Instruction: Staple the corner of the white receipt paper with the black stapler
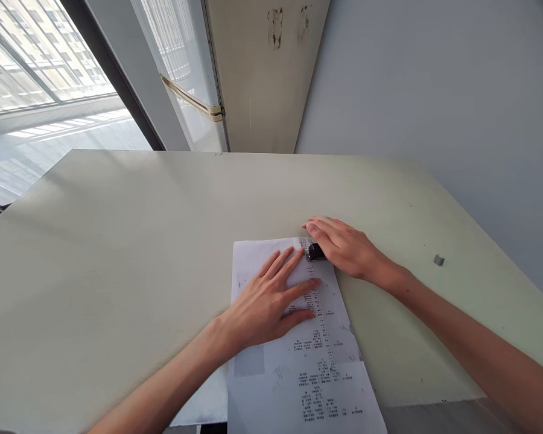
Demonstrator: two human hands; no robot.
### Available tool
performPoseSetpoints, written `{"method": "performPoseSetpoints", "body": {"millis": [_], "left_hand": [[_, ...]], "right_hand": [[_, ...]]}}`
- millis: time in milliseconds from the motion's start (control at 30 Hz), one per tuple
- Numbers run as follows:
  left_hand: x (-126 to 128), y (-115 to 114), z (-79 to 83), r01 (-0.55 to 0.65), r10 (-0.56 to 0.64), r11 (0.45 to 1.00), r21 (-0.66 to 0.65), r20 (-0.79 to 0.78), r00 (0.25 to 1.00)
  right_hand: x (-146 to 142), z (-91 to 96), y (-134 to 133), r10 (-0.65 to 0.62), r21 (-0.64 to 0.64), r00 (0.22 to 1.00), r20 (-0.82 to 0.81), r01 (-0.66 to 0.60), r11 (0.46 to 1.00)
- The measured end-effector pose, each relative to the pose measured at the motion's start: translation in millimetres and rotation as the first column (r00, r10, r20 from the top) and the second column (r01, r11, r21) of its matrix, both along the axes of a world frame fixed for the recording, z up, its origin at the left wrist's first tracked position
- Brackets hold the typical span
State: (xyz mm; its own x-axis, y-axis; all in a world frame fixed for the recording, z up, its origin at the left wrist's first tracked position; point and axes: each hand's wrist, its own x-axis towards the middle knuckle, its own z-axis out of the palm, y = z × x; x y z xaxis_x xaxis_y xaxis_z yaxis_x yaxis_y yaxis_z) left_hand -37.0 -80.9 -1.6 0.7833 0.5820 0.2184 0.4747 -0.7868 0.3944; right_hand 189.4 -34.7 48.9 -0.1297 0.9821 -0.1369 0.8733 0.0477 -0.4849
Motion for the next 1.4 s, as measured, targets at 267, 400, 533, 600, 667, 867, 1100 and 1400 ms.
{"method": "performPoseSetpoints", "body": {"millis": [267,400,533,600,667,867,1100,1400], "left_hand": [[1.7,0.1,0.4,0.006,-0.006,1.0,-0.005,0.025,1.0],[1.7,0.0,1.2,0.004,-0.004,1.0,-0.008,0.036,0.999],[1.7,-0.2,1.2,0.006,-0.005,1.0,-0.012,0.024,1.0],[1.8,-0.3,0.7,0.005,-0.004,1.0,-0.011,0.021,1.0],[1.9,-0.2,0.3,0.005,-0.005,1.0,-0.01,0.022,1.0],[2.3,-0.3,1.7,0.004,-0.004,1.0,-0.018,0.018,1.0],[2.6,-0.3,4.0,-0.007,0.008,0.999,-0.033,0.015,1.0],[-0.4,-1.7,6.2,-0.017,0.018,1.0,-0.017,0.031,0.999]], "right_hand": [[-4.3,0.5,-1.7,0.006,0.012,0.998,0.058,-0.006,1.0],[-5.1,0.0,-1.8,0.039,0.033,0.992,0.117,-0.043,0.999],[-5.0,-1.7,-2.3,0.056,0.051,0.985,0.164,-0.066,0.997],[-5.1,-2.3,-2.4,0.064,0.059,0.979,0.191,-0.077,0.995],[-5.7,-2.6,-2.3,0.074,0.064,0.973,0.22,-0.09,0.994],[-7.2,-4.7,-0.6,0.12,0.093,0.947,0.3,-0.154,0.984],[-9.2,-13.8,0.4,0.125,0.148,0.921,0.368,-0.191,0.97],[-18.0,-21.9,1.5,0.118,0.216,0.883,0.455,-0.238,0.947]]}}
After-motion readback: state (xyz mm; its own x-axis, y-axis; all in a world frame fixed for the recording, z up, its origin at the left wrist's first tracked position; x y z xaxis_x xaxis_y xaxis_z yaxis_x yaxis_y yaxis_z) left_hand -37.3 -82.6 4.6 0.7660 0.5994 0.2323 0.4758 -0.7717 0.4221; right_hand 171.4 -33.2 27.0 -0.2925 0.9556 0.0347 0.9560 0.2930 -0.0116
